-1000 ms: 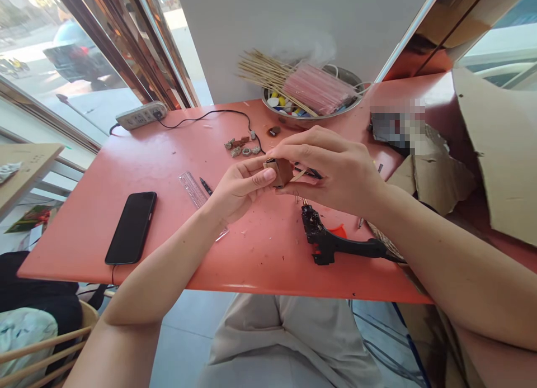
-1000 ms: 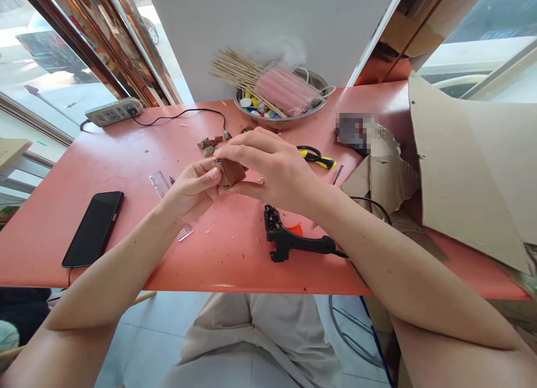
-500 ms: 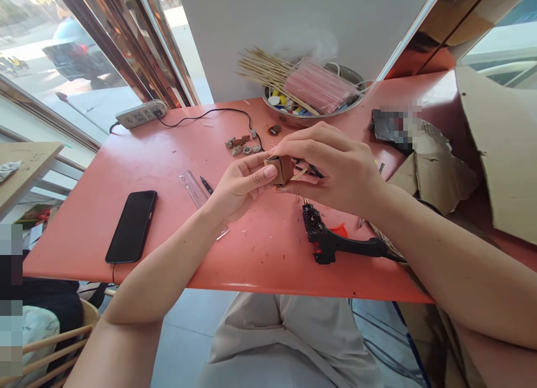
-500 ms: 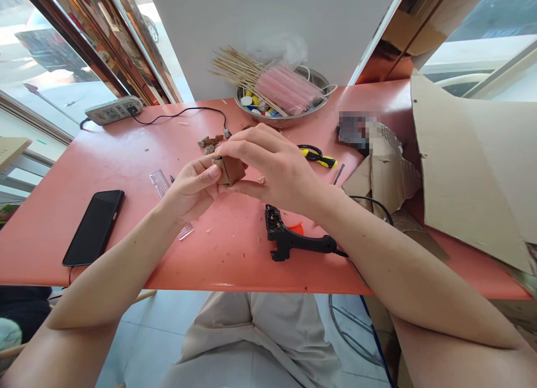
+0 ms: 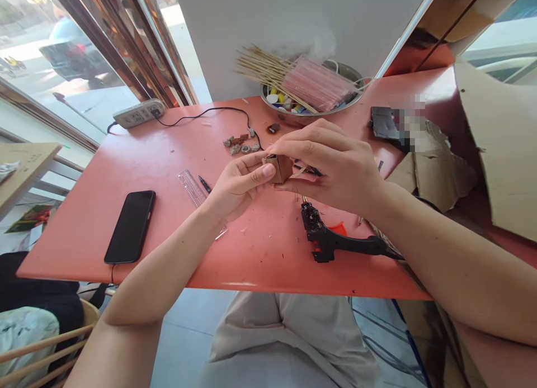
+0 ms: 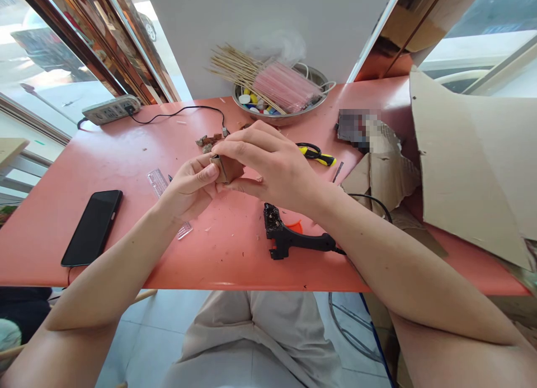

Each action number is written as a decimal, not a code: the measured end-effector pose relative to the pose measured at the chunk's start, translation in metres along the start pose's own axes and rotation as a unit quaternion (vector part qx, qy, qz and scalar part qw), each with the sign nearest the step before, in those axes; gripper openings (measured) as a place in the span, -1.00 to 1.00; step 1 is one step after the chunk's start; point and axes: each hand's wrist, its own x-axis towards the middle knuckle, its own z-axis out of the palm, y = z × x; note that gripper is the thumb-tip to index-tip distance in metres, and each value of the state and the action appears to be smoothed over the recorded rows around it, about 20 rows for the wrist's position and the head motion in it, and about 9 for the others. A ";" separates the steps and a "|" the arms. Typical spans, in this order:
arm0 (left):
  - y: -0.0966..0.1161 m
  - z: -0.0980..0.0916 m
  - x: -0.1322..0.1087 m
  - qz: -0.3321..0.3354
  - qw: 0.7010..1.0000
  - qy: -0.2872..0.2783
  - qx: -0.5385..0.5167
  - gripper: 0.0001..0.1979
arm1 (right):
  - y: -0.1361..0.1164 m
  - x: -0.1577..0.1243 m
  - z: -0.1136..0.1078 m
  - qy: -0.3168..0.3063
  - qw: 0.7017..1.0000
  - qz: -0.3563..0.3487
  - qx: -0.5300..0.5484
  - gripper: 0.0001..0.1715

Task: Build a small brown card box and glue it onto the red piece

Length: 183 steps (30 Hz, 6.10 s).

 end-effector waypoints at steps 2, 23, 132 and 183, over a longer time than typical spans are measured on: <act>-0.001 0.000 0.000 0.001 1.000 0.001 0.000 -0.42 | 0.002 -0.002 0.001 0.014 1.000 -0.021 -0.011 -0.77; 0.006 0.011 -0.002 0.009 0.999 0.001 -0.038 -0.51 | -0.001 0.002 0.005 -0.033 0.998 0.056 0.022 -0.78; -0.005 0.015 -0.002 -0.168 0.959 0.125 -0.190 -0.79 | -0.004 -0.002 0.012 -0.025 0.991 0.120 0.055 -0.41; 0.017 0.015 -0.007 -0.191 0.877 -0.057 0.437 -0.63 | -0.007 0.017 0.007 0.025 0.764 0.419 0.491 -0.14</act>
